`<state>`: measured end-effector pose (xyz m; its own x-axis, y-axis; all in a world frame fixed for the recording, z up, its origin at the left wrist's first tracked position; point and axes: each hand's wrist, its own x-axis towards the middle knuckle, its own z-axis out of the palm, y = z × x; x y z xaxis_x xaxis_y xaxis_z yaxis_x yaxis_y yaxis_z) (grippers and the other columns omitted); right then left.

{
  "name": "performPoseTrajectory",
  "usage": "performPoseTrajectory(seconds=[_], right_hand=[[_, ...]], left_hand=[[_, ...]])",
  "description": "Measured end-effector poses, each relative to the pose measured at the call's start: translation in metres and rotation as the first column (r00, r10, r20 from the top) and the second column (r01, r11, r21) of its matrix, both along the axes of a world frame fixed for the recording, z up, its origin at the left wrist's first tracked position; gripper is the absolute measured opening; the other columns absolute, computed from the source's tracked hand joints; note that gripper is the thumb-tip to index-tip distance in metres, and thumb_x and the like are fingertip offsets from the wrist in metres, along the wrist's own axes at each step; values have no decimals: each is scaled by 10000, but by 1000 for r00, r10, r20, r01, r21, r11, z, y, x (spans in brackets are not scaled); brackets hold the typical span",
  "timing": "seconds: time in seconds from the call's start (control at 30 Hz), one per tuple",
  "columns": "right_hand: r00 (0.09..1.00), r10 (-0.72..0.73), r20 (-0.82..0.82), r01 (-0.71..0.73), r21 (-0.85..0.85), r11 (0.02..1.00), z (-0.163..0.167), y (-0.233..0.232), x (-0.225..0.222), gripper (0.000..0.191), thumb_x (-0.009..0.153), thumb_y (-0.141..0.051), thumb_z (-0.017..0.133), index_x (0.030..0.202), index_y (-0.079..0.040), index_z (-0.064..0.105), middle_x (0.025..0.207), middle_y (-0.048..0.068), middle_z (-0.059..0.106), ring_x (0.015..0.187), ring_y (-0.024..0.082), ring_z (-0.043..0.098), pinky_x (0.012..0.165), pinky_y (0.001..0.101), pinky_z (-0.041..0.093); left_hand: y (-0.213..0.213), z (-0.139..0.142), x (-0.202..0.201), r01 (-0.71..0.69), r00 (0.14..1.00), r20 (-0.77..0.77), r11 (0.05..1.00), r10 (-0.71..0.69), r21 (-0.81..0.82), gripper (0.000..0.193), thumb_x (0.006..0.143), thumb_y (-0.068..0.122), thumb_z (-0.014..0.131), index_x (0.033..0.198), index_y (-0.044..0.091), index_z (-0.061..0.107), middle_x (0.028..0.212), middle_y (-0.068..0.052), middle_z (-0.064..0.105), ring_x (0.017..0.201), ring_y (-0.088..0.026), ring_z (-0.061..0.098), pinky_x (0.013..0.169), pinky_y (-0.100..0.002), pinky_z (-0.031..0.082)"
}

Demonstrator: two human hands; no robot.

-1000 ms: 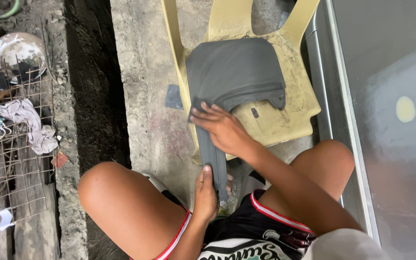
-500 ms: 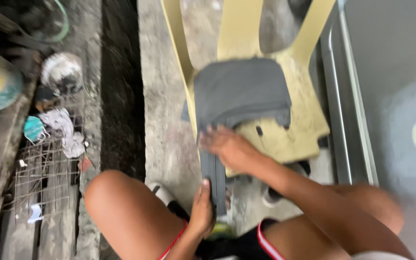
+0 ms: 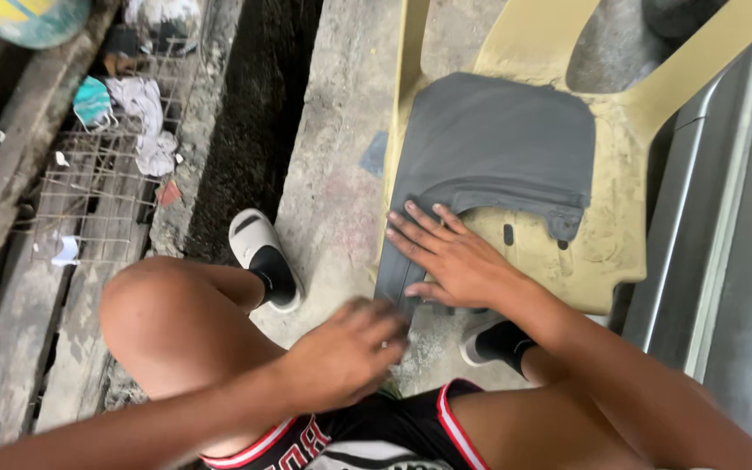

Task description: The person sits on the floor sanding a gray plastic automotive body panel that rests on a plastic chair. They hold the panel steady with one hand while rubbing a sanding sponge or block by hand over the surface and edges, repositioning the panel and the block to sand different areas.

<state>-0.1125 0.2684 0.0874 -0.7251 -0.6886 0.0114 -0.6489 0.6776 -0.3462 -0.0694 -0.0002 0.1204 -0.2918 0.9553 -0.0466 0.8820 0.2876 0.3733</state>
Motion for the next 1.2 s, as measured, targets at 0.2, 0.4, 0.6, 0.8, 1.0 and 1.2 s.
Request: performPoseTrajectory(seconds=[0.2,0.4,0.6,0.8,1.0,1.2], right_hand=[[990,-140,17,135,162,977,-26,22,-27,794,955,-552,511,1594,-136,286,1661,89,262,1535,290,189,1188,618,117],[532,-846,33,843,76,532,0,116,-77,684,1090,-360,475,1664,-56,259,1696,225,281,1611,395,197,1246,664,125],[864,-504,-1,503,69,862,-39,20,-65,1013,873,-541,667,1593,23,230,1653,294,210,1534,506,166,1207,648,167],[830,-550,93,535,144,832,-29,80,-80,862,861,-415,651,1569,-33,345,1643,245,310,1524,428,231,1209,562,190],[493,-863,-108,861,-82,502,-31,105,-114,715,1078,-436,569,1583,29,369,1625,274,375,1546,484,310,1262,578,228],[917,-385,104,371,130,919,-29,8,-80,1012,871,-581,648,1591,-28,201,1668,230,207,1528,435,178,1211,600,147]], left_hand=[[30,-22,-43,511,844,-195,860,-499,12,298,813,263,608,1090,184,682,1387,-94,584,1392,-298,457,1097,-432,359],[35,-25,-36,519,822,-171,837,-544,-172,317,912,276,593,1191,163,692,1463,-118,532,1439,-322,388,1131,-416,292],[51,-22,-39,572,773,-107,759,-626,-310,350,911,299,586,1241,210,666,1519,-129,444,1505,-371,240,1150,-481,189],[54,-29,-56,658,716,-33,691,-697,-300,371,911,258,595,1279,225,624,1436,-100,491,1492,-349,240,1214,-636,-47],[47,-40,-59,646,747,-53,743,-663,-176,290,896,230,591,1172,253,676,1370,-77,563,1496,-346,293,1240,-631,-18],[52,-41,-55,627,771,-19,765,-636,-149,243,937,260,561,1135,254,702,1328,-97,593,1467,-357,337,1252,-620,3]])
